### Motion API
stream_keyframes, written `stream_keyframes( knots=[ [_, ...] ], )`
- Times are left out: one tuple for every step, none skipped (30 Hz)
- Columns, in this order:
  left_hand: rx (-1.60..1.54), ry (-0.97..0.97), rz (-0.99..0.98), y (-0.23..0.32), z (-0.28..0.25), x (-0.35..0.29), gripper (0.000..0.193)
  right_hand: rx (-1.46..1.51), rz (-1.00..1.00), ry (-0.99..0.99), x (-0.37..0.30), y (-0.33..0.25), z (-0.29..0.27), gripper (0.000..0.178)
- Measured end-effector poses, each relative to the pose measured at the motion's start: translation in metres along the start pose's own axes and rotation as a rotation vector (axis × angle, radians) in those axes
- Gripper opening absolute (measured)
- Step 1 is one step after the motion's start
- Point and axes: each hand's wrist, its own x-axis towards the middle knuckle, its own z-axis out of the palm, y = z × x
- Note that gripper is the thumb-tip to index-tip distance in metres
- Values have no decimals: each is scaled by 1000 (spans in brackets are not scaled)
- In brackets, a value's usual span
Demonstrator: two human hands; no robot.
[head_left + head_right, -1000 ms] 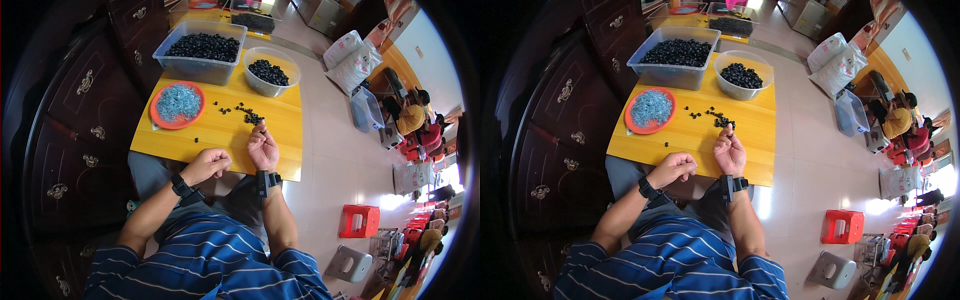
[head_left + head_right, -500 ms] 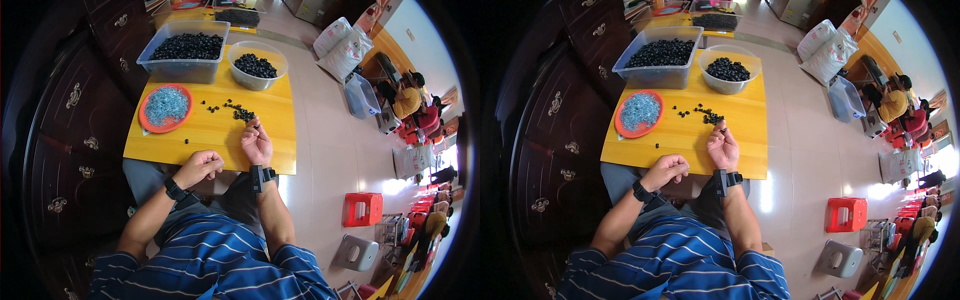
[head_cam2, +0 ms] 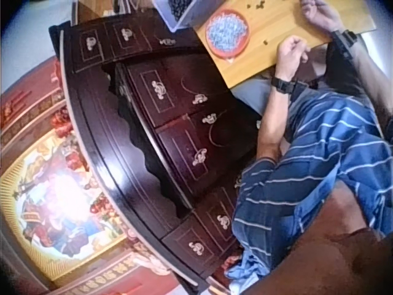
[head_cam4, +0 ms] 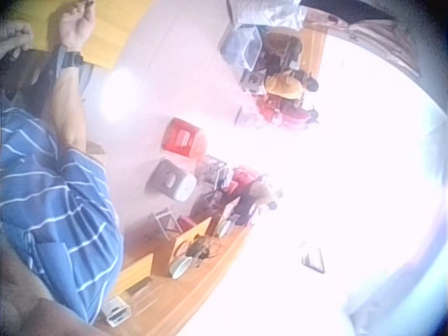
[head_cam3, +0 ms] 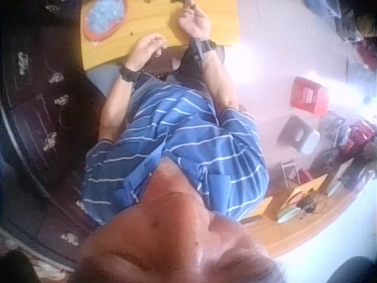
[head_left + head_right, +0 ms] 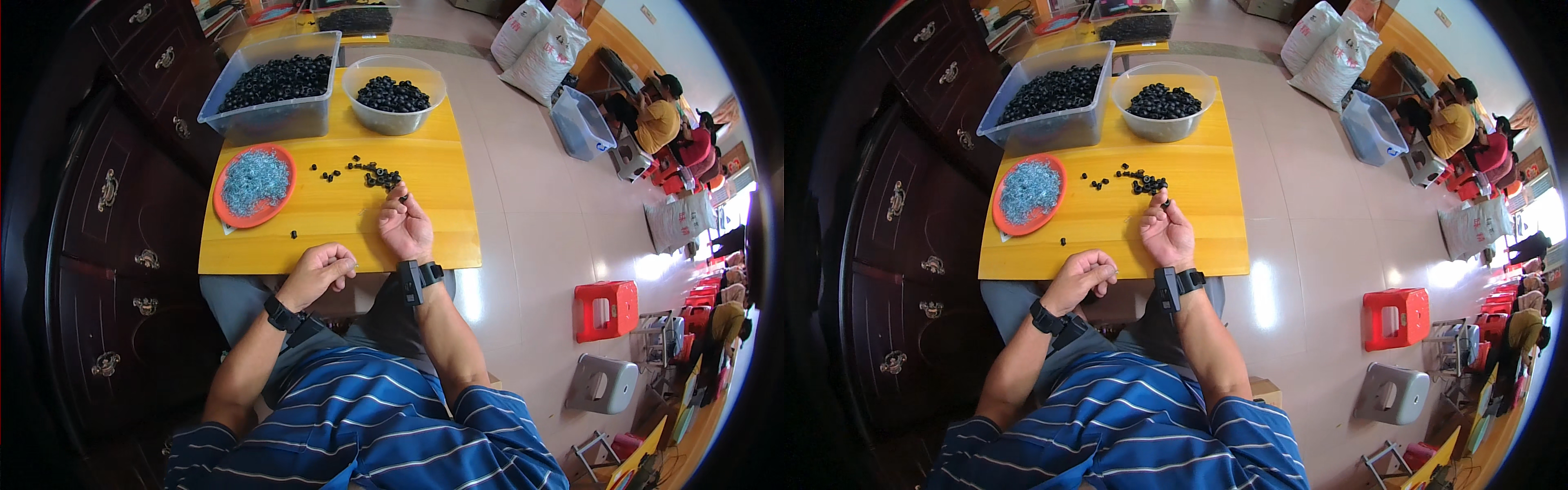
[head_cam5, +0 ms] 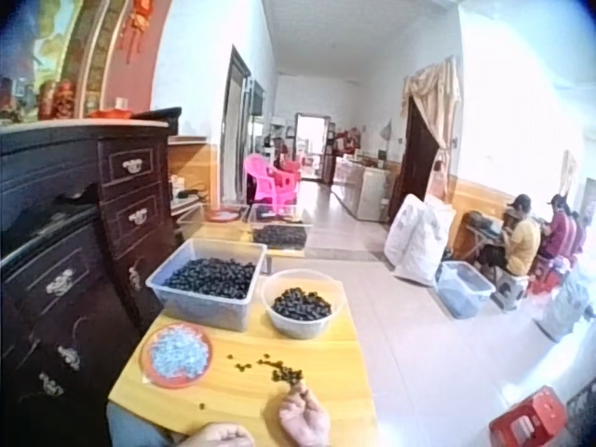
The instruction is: Assembling small black plastic components by hand at a workbench using a manual foot-pedal fixture.
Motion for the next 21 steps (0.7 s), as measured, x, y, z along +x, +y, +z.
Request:
stream_keyframes(
  knots=[
    [3, 2, 0, 0, 0, 1, 16, -2, -2, 3, 0, -1, -1, 28],
    [6, 4, 0, 0, 0, 1, 16, -4, -4, 6, 0, -2, -2, 28],
    [9, 5, 0, 1, 0, 2, 16, -2, -4, 4, -1, -1, -2, 28],
    [0, 4, 6, 2, 0, 2, 16, -40, -12, 3, -2, 0, -2, 28],
    [-9, 3, 13, 3, -1, 3, 16, -79, -21, 2, -3, 0, -1, 28],
    [-7, 4, 14, 5, -2, 3, 16, -79, -19, 0, -5, 4, 1, 28],
    [2, 13, 29, 7, -2, 3, 15, -152, -15, -5, -9, 7, 3, 28],
    [12, 21, 45, 9, -3, 4, 15, -227, -12, -11, -13, 10, 6, 28],
    [14, 23, 48, 12, -4, 4, 15, -321, 6, 18, -18, 14, 11, 26],
    [19, 82, 78, 14, -8, -2, 15, -305, 37, 14, -20, 23, 11, 26],
    [25, 143, 107, 17, -12, -7, 15, -492, 100, 77, -23, 30, 11, 25],
    [28, 159, 106, 20, -15, -10, 15, -689, 146, 141, -27, 35, 14, 25],
    [16, 170, 109, 24, -18, -10, 14, -753, 182, 142, -31, 37, 19, 25],
    [6, 185, 111, 26, -19, -11, 14, -746, 195, 139, -34, 39, 21, 25],
    [12, 201, 111, 29, -20, -12, 14, -789, 198, 145, -35, 40, 23, 25],
    [-29, 195, 105, 30, -21, -11, 14, -829, 207, 147, -34, 40, 22, 25],
    [-70, 192, 99, 30, -21, -11, 14, -826, 216, 146, -35, 37, 20, 25],
    [-124, 188, 99, 30, -21, -8, 15, -813, 229, 132, -37, 34, 19, 25],
    [-225, 176, 86, 28, -22, -8, 15, -792, 222, 115, -37, 30, 17, 26],
    [-327, 164, 75, 27, -24, -8, 15, -770, 215, 99, -36, 28, 14, 26],
    [-323, 154, 81, 26, -26, -8, 15, -756, 234, 89, -37, 25, 12, 26]
  ],
)
